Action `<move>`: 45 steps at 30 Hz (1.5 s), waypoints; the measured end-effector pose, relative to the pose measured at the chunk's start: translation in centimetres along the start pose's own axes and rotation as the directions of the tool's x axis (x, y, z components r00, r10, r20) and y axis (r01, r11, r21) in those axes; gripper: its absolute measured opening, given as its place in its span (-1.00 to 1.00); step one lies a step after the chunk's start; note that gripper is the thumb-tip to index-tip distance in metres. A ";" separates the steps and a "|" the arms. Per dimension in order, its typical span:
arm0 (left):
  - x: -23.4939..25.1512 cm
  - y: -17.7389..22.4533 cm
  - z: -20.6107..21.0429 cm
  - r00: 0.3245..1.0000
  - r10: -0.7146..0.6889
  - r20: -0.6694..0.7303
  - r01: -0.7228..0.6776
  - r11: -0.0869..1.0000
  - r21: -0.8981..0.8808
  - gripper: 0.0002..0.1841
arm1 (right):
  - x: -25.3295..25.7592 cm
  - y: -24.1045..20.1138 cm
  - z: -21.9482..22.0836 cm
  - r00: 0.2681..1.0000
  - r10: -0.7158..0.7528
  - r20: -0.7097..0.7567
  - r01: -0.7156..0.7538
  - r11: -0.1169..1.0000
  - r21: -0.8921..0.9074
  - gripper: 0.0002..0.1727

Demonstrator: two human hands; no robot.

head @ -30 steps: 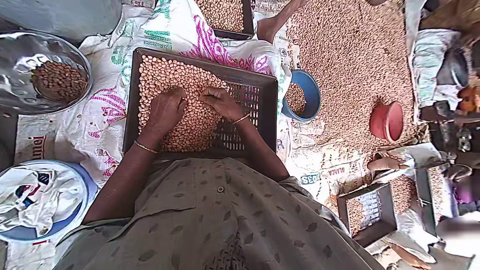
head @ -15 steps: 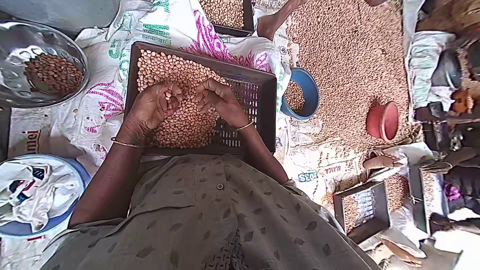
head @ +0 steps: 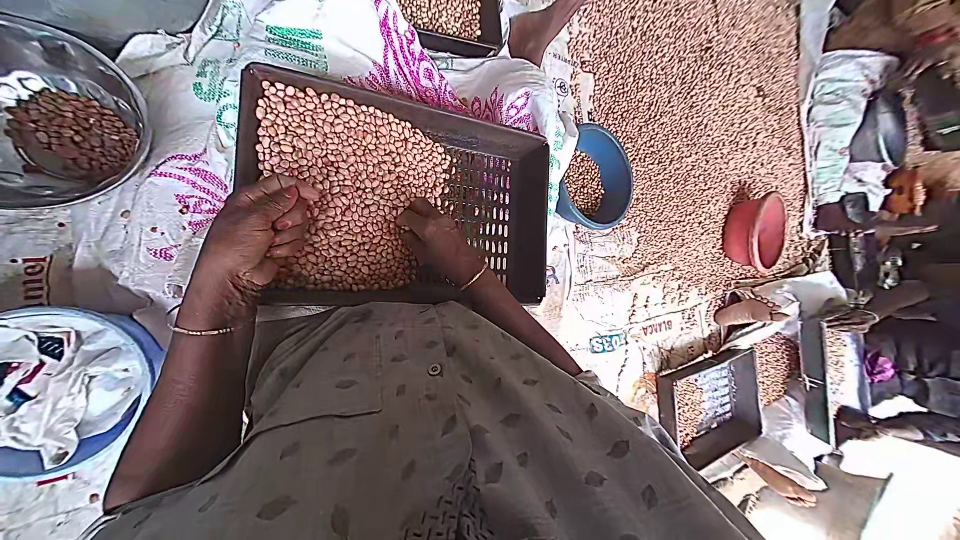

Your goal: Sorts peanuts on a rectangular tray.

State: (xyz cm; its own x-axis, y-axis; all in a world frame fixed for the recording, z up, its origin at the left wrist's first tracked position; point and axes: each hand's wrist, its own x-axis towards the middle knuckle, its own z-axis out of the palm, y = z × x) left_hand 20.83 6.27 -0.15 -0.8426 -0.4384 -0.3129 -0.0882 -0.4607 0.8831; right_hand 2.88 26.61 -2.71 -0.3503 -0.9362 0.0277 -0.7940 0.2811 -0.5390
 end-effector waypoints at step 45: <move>-0.5 -3.8 0.4 0.892 0.332 0.305 -0.381 0.194 0.904 -0.84 | 0.0 -3.7 1.3 0.972 -0.201 0.119 0.167 0.955 0.243 -0.86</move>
State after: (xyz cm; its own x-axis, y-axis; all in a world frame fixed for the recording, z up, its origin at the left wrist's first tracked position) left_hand 21.34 8.54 -3.20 -0.9433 -0.3089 0.1210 -0.1760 0.7751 0.6069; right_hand 6.43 25.30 -1.78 -0.1217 -0.9920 0.0346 -0.6964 0.0605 -0.7151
